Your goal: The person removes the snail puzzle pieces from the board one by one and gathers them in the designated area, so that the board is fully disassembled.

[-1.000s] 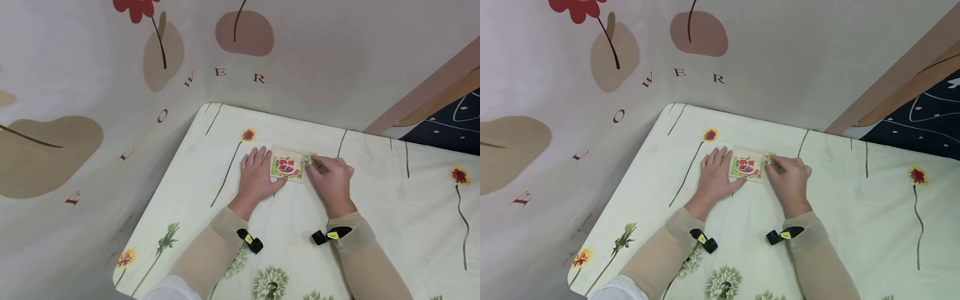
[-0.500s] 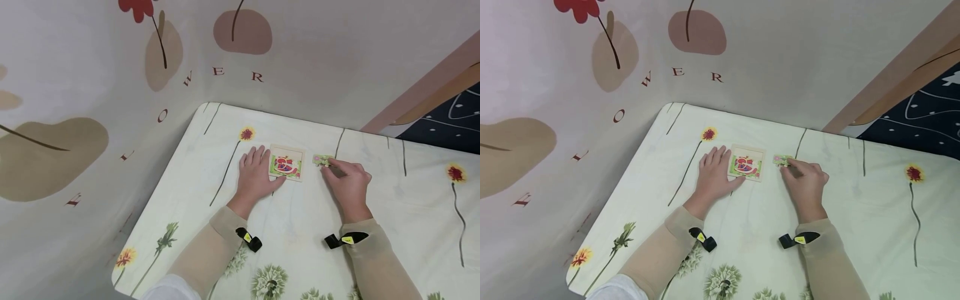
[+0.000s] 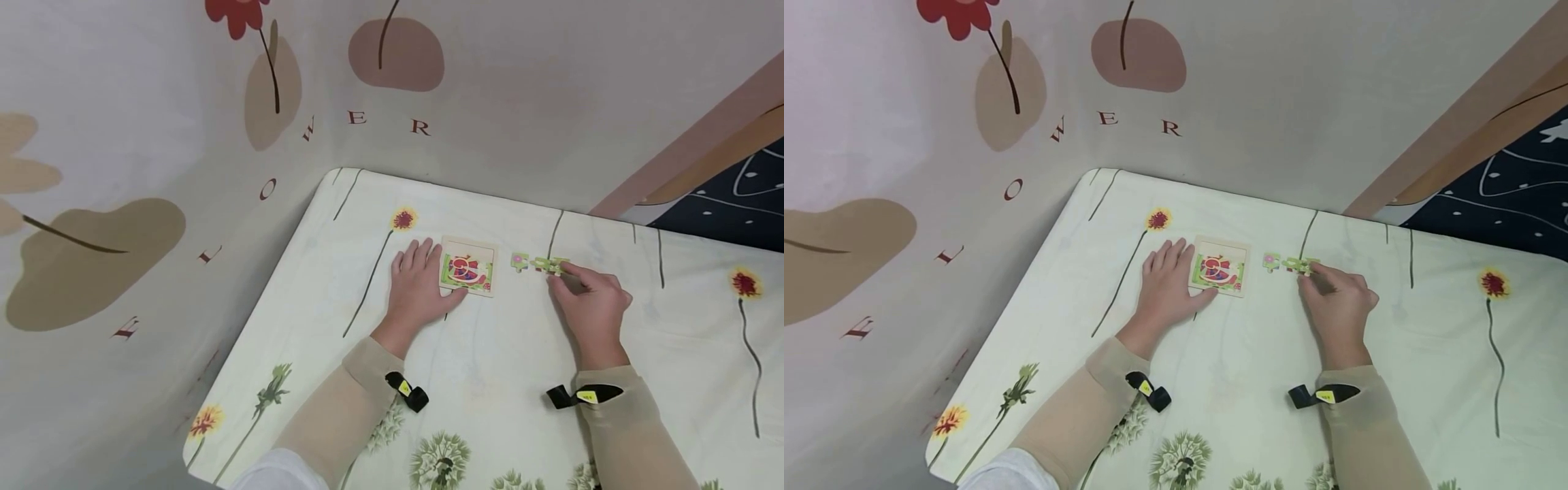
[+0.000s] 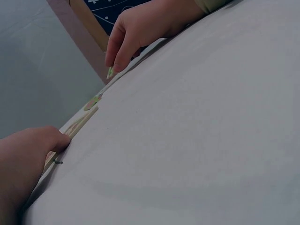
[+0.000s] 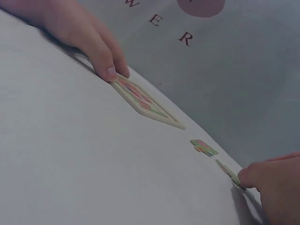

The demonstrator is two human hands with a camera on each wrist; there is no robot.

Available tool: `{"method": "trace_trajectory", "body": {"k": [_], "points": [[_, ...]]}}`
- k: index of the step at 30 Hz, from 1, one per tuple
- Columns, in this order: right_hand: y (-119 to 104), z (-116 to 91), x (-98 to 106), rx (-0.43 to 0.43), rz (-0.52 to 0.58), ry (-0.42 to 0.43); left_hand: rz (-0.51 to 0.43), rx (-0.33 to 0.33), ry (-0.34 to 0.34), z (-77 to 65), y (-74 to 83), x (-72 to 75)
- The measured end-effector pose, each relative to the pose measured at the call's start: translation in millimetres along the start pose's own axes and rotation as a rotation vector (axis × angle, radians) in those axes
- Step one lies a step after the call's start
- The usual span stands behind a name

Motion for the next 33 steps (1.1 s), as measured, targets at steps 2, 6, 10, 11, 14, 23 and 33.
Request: {"method": "trace_trajectory", "body": {"k": [2, 6, 10, 11, 14, 23, 33], "points": [[2, 0, 3, -0.032, -0.012, -0.006, -0.002, 0.0, 0.0, -0.1, 0.3, 0.1], [6, 0, 7, -0.091, -0.04, -0.022, -0.003, 0.003, -0.001, -0.2, 0.4, -0.1], [11, 0, 10, -0.126, -0.052, -0.025, -0.004, 0.005, -0.002, 0.0, 0.4, -0.4], [12, 1, 11, -0.129, -0.051, -0.026, -0.004, 0.006, -0.002, 0.1, 0.3, -0.4], [14, 1, 11, -0.121, -0.035, -0.028, -0.005, 0.008, -0.001, 0.2, 0.3, -0.6], [15, 1, 9, -0.096, -0.024, -0.039, 0.006, 0.008, -0.002, 0.7, -1.0, -1.4], [16, 1, 8, -0.159, -0.061, -0.071, 0.003, 0.004, 0.0, 0.8, -0.5, -1.2]]}}
Point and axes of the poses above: each hand's wrist, its own z-axis towards the middle knuckle, its own x-axis out of the back of the hand, y = z × x, the point moved 5 cm from there along z, towards the middle knuckle, and after that the axes turned 10 degrees about -x, right-handed, at the moved point
